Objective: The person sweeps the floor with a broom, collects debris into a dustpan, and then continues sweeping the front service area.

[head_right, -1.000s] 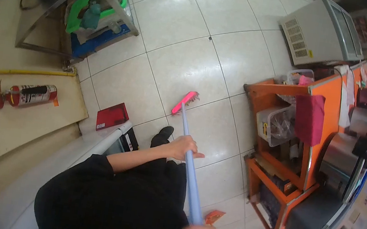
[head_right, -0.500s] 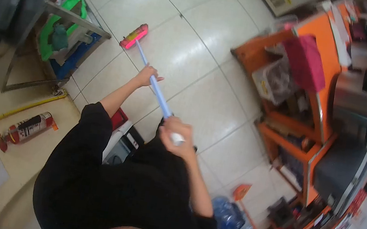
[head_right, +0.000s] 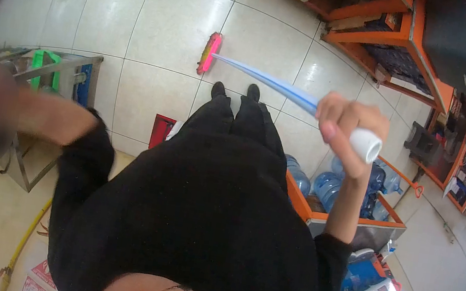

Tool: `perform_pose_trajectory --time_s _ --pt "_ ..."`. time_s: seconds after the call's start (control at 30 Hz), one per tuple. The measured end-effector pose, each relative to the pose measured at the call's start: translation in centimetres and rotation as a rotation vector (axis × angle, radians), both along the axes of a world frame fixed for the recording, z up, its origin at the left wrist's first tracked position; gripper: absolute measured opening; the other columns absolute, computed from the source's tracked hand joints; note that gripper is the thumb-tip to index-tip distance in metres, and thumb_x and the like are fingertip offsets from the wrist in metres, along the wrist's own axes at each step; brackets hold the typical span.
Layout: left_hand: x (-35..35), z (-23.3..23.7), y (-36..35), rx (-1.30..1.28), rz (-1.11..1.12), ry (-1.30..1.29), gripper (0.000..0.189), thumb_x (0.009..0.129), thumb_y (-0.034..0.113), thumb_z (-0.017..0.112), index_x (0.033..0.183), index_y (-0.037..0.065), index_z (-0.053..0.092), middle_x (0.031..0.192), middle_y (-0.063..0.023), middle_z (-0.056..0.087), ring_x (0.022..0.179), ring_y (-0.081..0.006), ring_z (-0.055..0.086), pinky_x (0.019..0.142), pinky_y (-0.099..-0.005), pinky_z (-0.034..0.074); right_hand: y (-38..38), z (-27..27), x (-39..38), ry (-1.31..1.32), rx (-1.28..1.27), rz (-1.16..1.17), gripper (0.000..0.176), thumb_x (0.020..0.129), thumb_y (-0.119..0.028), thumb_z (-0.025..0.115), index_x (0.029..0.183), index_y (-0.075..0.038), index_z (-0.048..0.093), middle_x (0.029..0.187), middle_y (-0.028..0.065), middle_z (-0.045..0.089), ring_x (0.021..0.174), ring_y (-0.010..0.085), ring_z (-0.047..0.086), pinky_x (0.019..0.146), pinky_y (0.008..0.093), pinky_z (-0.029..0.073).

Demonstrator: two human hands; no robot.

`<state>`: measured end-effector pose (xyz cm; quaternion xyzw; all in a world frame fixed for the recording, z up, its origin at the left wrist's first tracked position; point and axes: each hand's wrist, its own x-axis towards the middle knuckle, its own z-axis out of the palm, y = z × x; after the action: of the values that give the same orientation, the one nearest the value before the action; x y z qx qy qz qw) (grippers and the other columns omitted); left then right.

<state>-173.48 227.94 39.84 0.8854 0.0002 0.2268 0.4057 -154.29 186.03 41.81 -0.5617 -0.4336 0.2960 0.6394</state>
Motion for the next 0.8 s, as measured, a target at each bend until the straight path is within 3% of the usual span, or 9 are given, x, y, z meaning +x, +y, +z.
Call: perform_pose_trajectory --time_s 0.07,0.13,0.2,0.43,0.5,0.53,0.63,0.73,0.8 --pt "-1.9 3.9 -1.7 -0.009 -0.089 -0.038 0.030 0.087 0.011 0.043 0.114 0.003 0.050 0.116 -0.0084 0.053 0.105 -0.0161 0.050 0.093 -0.0312 0.039 -1.1 -0.3 0.6 0.003 0.006 0.007 0.027 0.076 -0.001 0.058 0.057 -0.009 0.041 0.049 0.0007 0.043 0.045 0.0102 0.040 0.053 0.0290 0.037" --pt "-2.1 3.9 -4.2 -0.017 -0.131 -0.009 0.031 0.085 0.012 0.045 0.115 0.004 0.050 0.117 -0.0085 0.052 0.106 -0.0163 0.050 0.093 -0.0315 0.038 -2.0 -0.5 0.8 -0.001 0.012 0.006 0.028 0.078 -0.002 0.058 0.057 -0.009 0.040 0.050 0.0004 0.043 0.046 0.0094 0.040 0.052 0.0277 0.036" --pt "-2.7 0.3 -8.1 -0.056 -0.144 0.093 0.033 0.084 0.013 0.046 0.116 0.004 0.049 0.118 -0.0086 0.051 0.107 -0.0166 0.049 0.094 -0.0317 0.038 -2.9 -0.7 1.0 0.003 -0.075 -0.015 0.030 0.080 -0.010 0.057 0.059 -0.013 0.035 0.048 -0.0011 0.039 0.044 0.0081 0.035 0.063 0.0299 0.036" --pt "-5.9 -19.9 -26.8 -0.176 -0.204 0.514 0.042 0.079 0.016 0.052 0.119 0.005 0.046 0.122 -0.0088 0.047 0.111 -0.0175 0.045 0.096 -0.0328 0.035 -5.7 -2.1 3.5 0.029 -0.098 0.025 0.031 0.081 -0.011 0.057 0.059 -0.012 0.035 0.047 -0.0013 0.040 0.044 0.0078 0.035 0.062 0.0285 0.037" --pt "-6.9 -23.5 -30.4 -0.169 -0.214 0.583 0.045 0.077 0.017 0.054 0.120 0.006 0.045 0.123 -0.0089 0.046 0.112 -0.0178 0.044 0.096 -0.0331 0.034 -6.0 -2.1 4.3 0.062 -0.057 0.084 0.031 0.080 -0.007 0.059 0.057 -0.008 0.039 0.050 0.0002 0.042 0.046 0.0071 0.038 0.043 0.0221 0.030" --pt "-7.4 -24.3 -31.4 -0.164 -0.215 0.608 0.046 0.076 0.017 0.055 0.120 0.006 0.045 0.123 -0.0089 0.046 0.112 -0.0179 0.044 0.096 -0.0332 0.034 -6.2 -2.1 4.7 0.058 -0.052 0.091 0.031 0.080 -0.007 0.059 0.057 -0.008 0.039 0.050 0.0002 0.042 0.046 0.0071 0.038 0.043 0.0221 0.030" --pt "-7.0 -24.0 -32.5 -0.174 -0.216 0.613 0.051 0.074 0.018 0.057 0.121 0.006 0.044 0.125 -0.0091 0.044 0.114 -0.0183 0.043 0.097 -0.0337 0.033 -6.4 -2.3 6.1 -0.019 -0.106 0.092 0.031 0.081 -0.008 0.059 0.058 -0.008 0.039 0.049 0.0001 0.041 0.046 0.0073 0.039 0.043 0.0217 0.030" --pt "-5.9 -20.8 -31.2 -0.187 -0.204 0.573 0.055 0.072 0.020 0.059 0.123 0.007 0.043 0.126 -0.0092 0.043 0.115 -0.0187 0.041 0.098 -0.0341 0.032 -6.2 -3.3 6.3 0.021 -0.081 0.038 0.030 0.081 -0.009 0.058 0.058 -0.008 0.039 0.048 0.0000 0.040 0.045 0.0073 0.038 0.047 0.0224 0.033" --pt "-4.9 -17.5 -28.8 -0.194 -0.170 0.521 0.058 0.070 0.020 0.061 0.123 0.007 0.042 0.127 -0.0092 0.042 0.116 -0.0189 0.040 0.099 -0.0344 0.031 -5.8 -4.2 5.9 0.138 0.076 0.028 0.030 0.081 -0.009 0.056 0.058 -0.009 0.038 0.048 0.0000 0.039 0.044 0.0075 0.036 0.052 0.0245 0.035"
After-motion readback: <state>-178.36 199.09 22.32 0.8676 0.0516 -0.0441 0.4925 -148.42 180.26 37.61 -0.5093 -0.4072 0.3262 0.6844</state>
